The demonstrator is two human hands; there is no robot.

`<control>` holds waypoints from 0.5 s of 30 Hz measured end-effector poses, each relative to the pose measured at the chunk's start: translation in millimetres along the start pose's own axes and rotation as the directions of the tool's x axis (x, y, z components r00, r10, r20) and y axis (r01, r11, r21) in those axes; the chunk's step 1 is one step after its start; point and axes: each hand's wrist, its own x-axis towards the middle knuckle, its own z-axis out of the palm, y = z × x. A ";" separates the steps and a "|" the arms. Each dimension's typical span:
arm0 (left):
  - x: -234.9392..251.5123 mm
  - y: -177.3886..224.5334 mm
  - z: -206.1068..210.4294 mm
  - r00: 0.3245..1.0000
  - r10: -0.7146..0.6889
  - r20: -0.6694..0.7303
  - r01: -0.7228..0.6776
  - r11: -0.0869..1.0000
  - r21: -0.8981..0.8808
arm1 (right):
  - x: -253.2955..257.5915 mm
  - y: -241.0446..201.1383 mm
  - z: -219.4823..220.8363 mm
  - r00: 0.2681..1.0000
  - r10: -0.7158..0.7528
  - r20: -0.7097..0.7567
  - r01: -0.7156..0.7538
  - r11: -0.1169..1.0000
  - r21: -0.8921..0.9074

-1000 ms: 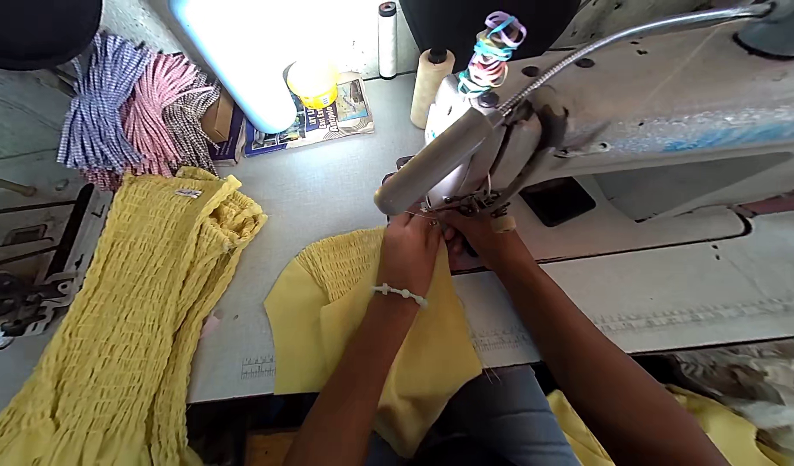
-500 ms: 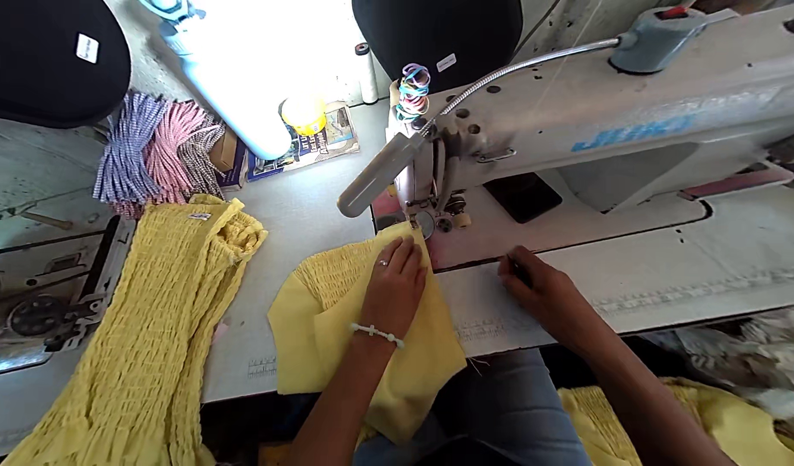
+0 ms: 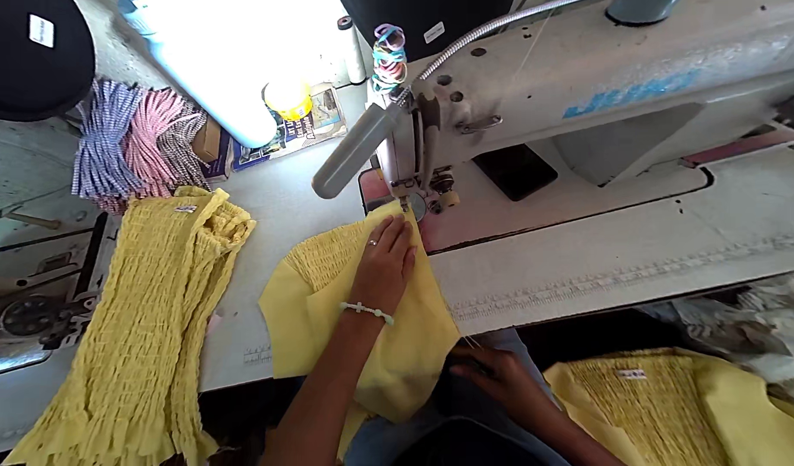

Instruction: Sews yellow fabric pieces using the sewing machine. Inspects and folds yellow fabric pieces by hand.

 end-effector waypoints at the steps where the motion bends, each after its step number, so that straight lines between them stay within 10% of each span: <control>1: -2.2 1.3 -1.4 1.000 0.018 0.016 -0.019 0.999 0.033 | -2.2 0.0 6.0 1.000 0.005 0.000 -0.004 0.999 0.053; 9: -74.2 61.0 -27.5 0.828 0.514 0.224 -0.492 0.858 -0.151 | -30.5 2.9 25.8 0.993 0.030 -0.116 -0.014 0.990 0.141; 15: -113.4 73.2 -32.7 0.843 0.519 0.141 -0.498 0.852 -0.162 | -2.4 14.7 25.9 0.993 0.084 -0.081 -0.076 0.993 0.088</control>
